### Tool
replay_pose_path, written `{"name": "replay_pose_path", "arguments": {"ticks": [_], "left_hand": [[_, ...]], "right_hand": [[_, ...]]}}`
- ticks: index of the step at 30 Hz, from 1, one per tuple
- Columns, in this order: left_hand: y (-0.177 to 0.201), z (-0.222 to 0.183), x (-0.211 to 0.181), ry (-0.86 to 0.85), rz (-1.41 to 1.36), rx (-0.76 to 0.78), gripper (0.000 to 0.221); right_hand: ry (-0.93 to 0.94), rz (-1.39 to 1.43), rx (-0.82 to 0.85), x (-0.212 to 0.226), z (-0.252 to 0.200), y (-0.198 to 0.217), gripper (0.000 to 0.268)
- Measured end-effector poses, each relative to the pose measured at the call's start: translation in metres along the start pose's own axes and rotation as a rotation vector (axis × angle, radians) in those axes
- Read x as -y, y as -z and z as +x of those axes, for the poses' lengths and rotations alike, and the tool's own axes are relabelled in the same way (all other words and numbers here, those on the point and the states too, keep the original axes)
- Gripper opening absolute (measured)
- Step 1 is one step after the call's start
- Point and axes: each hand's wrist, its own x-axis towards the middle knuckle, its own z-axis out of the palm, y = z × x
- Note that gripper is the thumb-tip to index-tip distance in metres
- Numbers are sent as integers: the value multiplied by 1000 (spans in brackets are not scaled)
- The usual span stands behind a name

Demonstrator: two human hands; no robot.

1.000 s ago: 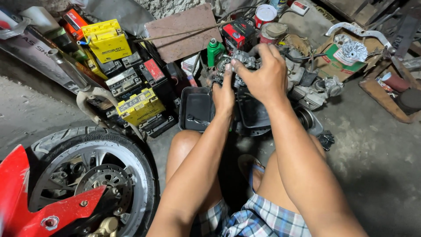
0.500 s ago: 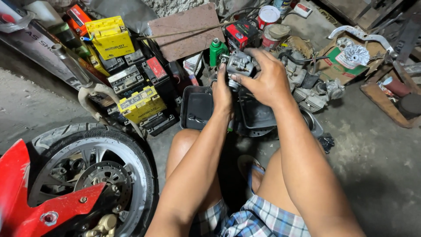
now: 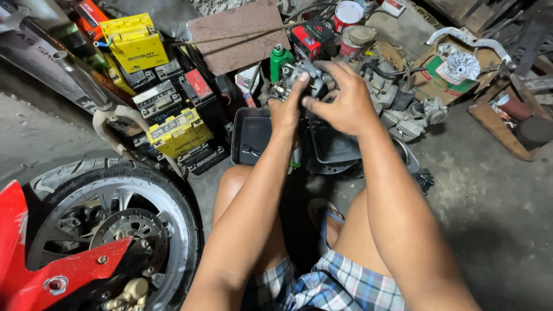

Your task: Disassembling and inspecting a motorcycle carburetor using a screwdriver in a workshop environment.

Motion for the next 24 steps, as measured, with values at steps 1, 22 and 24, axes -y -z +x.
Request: {"name": "replay_pose_path", "arguments": {"ticks": [1, 22, 24], "left_hand": [[1, 3, 0, -15, -101, -6, 129], [-9, -27, -35, 50, -338, 49, 126], [-10, -20, -29, 41, -333, 60, 130]], "right_hand": [[-71, 105, 2, -1, 1, 0, 60], [-607, -693, 458, -160, -22, -19, 39], [-613, -731, 512, -172, -44, -18, 44]]}}
